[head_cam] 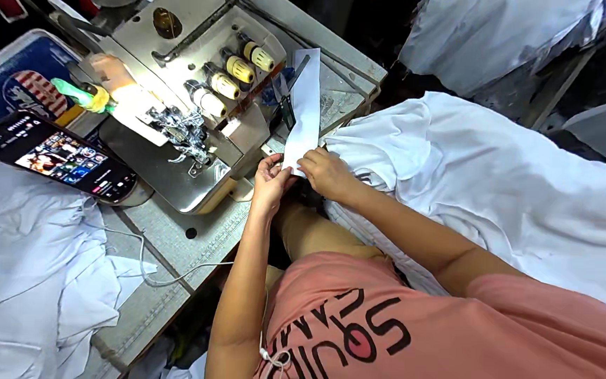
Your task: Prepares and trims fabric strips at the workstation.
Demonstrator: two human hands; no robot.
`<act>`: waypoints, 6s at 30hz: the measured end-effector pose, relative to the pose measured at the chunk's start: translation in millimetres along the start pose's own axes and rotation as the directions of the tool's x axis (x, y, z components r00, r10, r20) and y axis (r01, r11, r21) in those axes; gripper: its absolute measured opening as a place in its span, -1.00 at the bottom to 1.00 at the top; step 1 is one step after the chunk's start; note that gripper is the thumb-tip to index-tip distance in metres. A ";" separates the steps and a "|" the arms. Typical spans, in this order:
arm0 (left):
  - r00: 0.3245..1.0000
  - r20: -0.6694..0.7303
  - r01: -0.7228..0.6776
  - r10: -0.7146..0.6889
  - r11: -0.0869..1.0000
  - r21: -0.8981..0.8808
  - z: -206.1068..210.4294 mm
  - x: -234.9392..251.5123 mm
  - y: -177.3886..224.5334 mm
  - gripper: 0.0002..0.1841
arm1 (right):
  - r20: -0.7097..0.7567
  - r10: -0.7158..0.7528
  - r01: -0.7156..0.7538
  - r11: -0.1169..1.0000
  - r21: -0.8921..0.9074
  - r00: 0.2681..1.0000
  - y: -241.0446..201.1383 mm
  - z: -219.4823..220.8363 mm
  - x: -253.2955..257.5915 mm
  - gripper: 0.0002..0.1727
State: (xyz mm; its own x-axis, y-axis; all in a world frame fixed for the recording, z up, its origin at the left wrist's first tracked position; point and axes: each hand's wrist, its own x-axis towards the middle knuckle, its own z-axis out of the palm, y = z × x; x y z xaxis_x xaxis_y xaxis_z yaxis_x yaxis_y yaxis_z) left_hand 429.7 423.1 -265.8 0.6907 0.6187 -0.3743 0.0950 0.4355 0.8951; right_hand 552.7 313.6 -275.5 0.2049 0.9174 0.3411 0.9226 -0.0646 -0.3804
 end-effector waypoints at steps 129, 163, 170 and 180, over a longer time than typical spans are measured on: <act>0.891 -0.030 -0.451 0.453 0.874 -0.180 -93.7 -165.0 -6.8 -0.62 | -0.113 -0.281 0.270 0.616 0.740 0.953 -138.9 -9.5 13.4 -0.88; 0.847 -0.125 -0.131 0.516 0.431 0.893 -94.9 -75.1 89.4 -0.44 | -0.075 0.445 -0.125 0.404 0.906 0.892 -133.6 44.5 60.3 -0.84; 0.828 -0.170 -0.095 0.535 0.432 0.897 -96.2 -55.8 92.8 -0.42 | -0.034 0.495 -0.163 0.348 0.923 0.868 -130.4 42.1 77.1 -0.81; 0.802 -0.254 0.016 0.541 0.405 0.914 -89.8 -54.9 97.0 -0.45 | -0.001 0.511 -0.213 0.360 0.908 0.860 -127.5 39.6 83.1 -0.73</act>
State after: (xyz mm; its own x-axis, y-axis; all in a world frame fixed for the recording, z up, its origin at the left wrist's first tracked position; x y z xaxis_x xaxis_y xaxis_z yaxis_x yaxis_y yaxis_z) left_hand 336.6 490.0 -180.1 0.4232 0.8977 0.1226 0.7050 -0.4113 0.5778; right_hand 439.1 413.6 -232.7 0.6480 0.7551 0.0998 -0.0080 0.1378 -0.9904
